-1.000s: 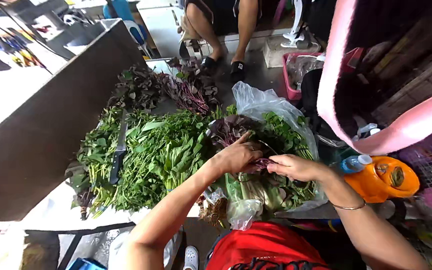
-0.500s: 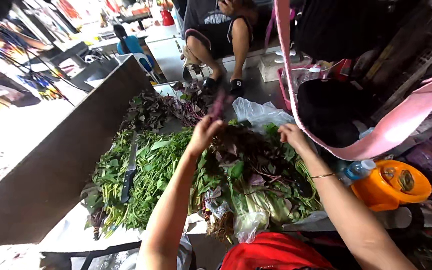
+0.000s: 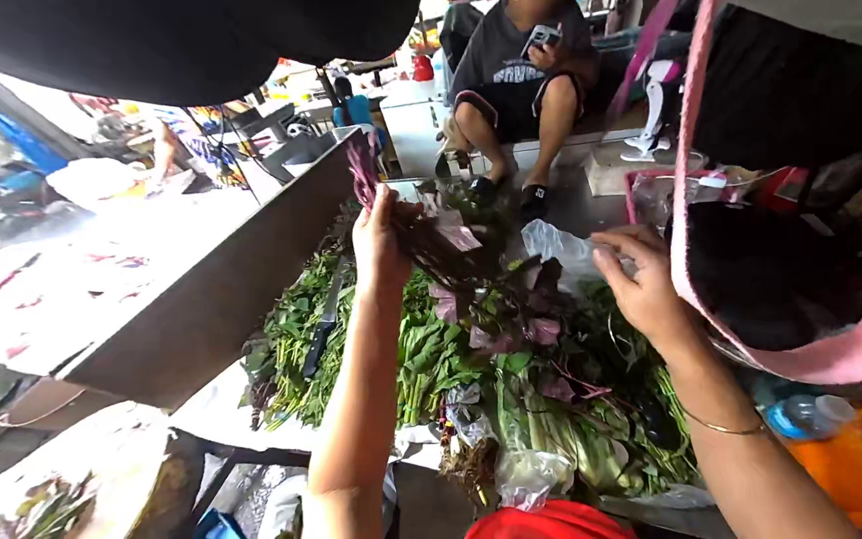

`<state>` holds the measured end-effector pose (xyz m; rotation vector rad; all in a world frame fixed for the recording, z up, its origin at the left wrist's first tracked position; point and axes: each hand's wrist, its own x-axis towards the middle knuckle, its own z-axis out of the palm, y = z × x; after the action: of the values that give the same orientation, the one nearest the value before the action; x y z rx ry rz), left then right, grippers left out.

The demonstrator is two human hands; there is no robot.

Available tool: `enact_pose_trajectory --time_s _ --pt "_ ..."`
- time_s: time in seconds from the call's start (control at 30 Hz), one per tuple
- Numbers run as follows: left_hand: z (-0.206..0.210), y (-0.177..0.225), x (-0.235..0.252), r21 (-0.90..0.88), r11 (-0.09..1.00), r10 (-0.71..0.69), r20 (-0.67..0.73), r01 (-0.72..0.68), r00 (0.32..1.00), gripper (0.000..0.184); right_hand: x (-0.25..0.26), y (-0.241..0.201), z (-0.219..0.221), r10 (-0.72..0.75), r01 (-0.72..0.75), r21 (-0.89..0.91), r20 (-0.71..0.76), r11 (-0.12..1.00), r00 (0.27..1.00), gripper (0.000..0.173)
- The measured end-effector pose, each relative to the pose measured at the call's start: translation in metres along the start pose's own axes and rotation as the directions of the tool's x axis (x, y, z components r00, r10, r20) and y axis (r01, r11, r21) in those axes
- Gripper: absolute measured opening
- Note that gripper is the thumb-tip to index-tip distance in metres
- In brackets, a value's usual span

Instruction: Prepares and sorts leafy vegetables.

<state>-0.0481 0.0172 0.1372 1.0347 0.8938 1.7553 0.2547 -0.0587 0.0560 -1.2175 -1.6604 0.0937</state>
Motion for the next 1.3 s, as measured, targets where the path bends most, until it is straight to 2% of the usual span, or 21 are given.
enact_pose_trajectory --time_s 0.07,0.17,0.3,0.37,0.47,0.6,0.83,0.97,1.07,1.2,1.3 --pt "0.009 -0.005 -0.031 0.170 0.984 0.038 0.057 -0.048 0.998 0.028 0.006 -0.052 0.002 -0.112 0.108 0.159 0.014 0.981 0.994 0.026" --pt "0.019 -0.023 -0.086 0.405 0.897 0.094 0.215 -0.176 0.972 0.035 0.015 -0.081 0.018 -0.108 0.069 0.338 0.099 0.939 0.989 0.027" --pt "0.031 -0.052 -0.130 0.484 0.820 0.185 0.280 -0.305 0.942 0.030 0.020 -0.082 0.029 0.037 -0.118 0.457 0.181 0.882 0.983 0.033" --pt "0.033 -0.062 -0.143 0.507 0.786 0.214 0.315 -0.355 0.924 0.031 0.016 -0.079 0.029 0.080 -0.161 0.555 0.168 0.816 0.983 0.027" --pt "0.034 -0.073 -0.154 0.442 0.808 0.229 0.373 -0.389 0.899 0.037 0.009 -0.079 0.023 0.098 -0.185 0.641 0.169 0.745 0.981 0.019" --pt "0.036 -0.082 -0.162 0.380 0.828 0.233 0.435 -0.412 0.870 0.047 0.003 -0.078 0.013 0.096 -0.199 0.669 0.189 0.716 0.977 0.017" --pt "0.044 -0.097 -0.168 0.392 0.808 0.268 0.420 -0.440 0.867 0.043 -0.009 -0.065 0.003 0.101 -0.225 0.696 0.215 0.682 0.971 0.025" --pt "0.049 -0.102 -0.174 0.454 0.737 0.320 0.420 -0.502 0.849 0.045 -0.012 -0.068 0.000 0.117 -0.212 0.648 0.188 0.731 0.975 0.015" --pt "0.050 -0.105 -0.177 0.468 0.680 0.378 0.435 -0.564 0.817 0.046 -0.012 -0.065 0.001 0.167 -0.242 0.641 0.177 0.728 0.970 0.006" --pt "0.052 -0.109 -0.180 0.459 0.647 0.402 0.473 -0.609 0.784 0.044 -0.013 -0.062 0.000 0.215 -0.304 0.682 0.215 0.665 0.953 0.010" --pt "0.055 -0.110 -0.184 0.480 0.657 0.347 0.493 -0.582 0.798 0.038 -0.016 -0.062 0.000 0.202 -0.319 0.665 0.249 0.675 0.947 0.010"
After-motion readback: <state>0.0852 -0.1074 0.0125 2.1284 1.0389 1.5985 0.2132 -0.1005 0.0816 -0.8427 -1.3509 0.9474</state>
